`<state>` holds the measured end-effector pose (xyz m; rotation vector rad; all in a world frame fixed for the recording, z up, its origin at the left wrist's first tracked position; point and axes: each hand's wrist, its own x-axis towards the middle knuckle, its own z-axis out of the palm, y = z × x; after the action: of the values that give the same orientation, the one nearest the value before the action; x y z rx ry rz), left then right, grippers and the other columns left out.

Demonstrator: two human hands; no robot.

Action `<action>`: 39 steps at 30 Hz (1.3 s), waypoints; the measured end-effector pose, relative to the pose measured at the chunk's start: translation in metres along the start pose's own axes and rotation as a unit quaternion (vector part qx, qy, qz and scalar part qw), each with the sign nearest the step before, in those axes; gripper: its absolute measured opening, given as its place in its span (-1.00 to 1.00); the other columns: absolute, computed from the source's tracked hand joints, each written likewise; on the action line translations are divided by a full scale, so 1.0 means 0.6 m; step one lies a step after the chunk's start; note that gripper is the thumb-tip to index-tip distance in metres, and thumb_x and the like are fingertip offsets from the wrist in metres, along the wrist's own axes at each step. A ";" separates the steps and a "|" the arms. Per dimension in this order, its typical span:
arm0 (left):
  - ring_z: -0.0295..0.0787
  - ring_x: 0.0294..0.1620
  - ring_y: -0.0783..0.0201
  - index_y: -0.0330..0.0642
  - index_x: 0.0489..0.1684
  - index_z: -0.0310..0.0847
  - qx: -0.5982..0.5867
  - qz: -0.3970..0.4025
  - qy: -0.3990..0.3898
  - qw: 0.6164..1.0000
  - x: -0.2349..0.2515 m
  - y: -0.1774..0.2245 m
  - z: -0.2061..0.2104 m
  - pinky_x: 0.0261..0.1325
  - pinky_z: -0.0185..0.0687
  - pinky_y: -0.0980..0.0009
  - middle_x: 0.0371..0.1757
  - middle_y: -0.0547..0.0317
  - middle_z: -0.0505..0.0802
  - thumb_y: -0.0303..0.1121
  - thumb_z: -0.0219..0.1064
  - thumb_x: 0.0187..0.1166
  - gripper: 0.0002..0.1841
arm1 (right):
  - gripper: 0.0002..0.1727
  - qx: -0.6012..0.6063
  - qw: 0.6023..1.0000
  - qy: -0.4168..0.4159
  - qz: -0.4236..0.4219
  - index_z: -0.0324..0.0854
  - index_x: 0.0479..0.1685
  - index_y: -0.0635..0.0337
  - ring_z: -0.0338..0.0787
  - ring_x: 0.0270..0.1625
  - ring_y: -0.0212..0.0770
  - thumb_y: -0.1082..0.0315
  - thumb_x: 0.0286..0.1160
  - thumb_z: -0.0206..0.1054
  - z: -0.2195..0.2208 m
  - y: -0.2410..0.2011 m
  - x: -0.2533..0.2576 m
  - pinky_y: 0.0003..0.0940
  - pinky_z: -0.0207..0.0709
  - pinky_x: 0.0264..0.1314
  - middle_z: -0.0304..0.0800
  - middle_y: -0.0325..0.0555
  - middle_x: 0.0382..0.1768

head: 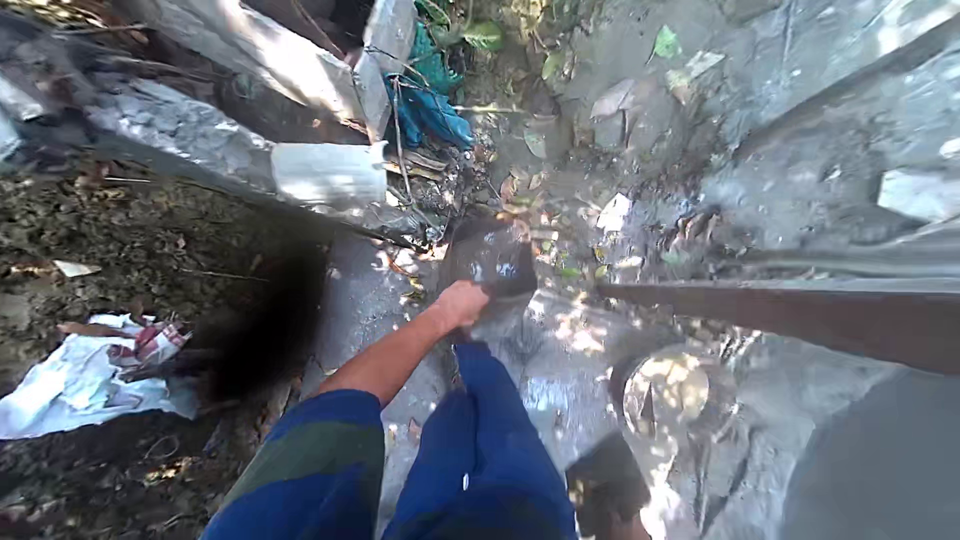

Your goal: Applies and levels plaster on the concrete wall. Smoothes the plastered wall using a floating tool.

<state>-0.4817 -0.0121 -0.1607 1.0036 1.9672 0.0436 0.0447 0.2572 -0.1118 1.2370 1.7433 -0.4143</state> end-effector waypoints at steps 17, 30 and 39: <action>0.81 0.15 -0.24 -0.13 0.19 0.74 0.053 -0.028 0.029 0.998 0.249 -0.214 -0.484 0.23 0.64 -0.26 0.02 -0.17 0.87 -0.22 0.39 0.57 -0.68 | -0.18 0.116 0.990 0.083 -0.015 0.13 0.82 0.18 0.68 0.48 0.29 -0.19 0.74 0.05 -0.432 -0.828 0.269 0.34 0.54 0.44 0.52 0.28 0.58; 0.81 0.15 -0.27 -0.12 0.34 0.65 0.167 -0.067 -0.098 0.979 0.417 -0.377 -0.821 0.23 0.64 -0.25 0.05 -0.23 0.87 -0.09 0.27 0.66 -0.59 | -0.17 0.252 0.957 0.141 -0.004 0.26 0.77 0.11 0.72 0.44 0.28 -0.30 0.70 0.05 -0.898 -0.948 0.404 0.38 0.50 0.46 0.71 0.24 0.40; 0.84 0.07 -0.29 -0.09 0.35 0.62 0.187 -0.057 -0.216 0.957 0.571 -0.241 -1.186 0.16 0.66 -0.26 -0.03 -0.22 0.88 -0.24 0.29 0.64 -0.65 | -0.15 0.343 0.933 0.090 0.069 0.23 0.77 0.19 0.72 0.42 0.33 -0.29 0.74 -0.03 -1.249 -1.079 0.593 0.38 0.49 0.46 0.73 0.32 0.36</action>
<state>-1.1831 0.3576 -0.0347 1.0308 1.6498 -0.5867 -0.9070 0.7021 -0.1690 1.9267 1.7005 -0.9004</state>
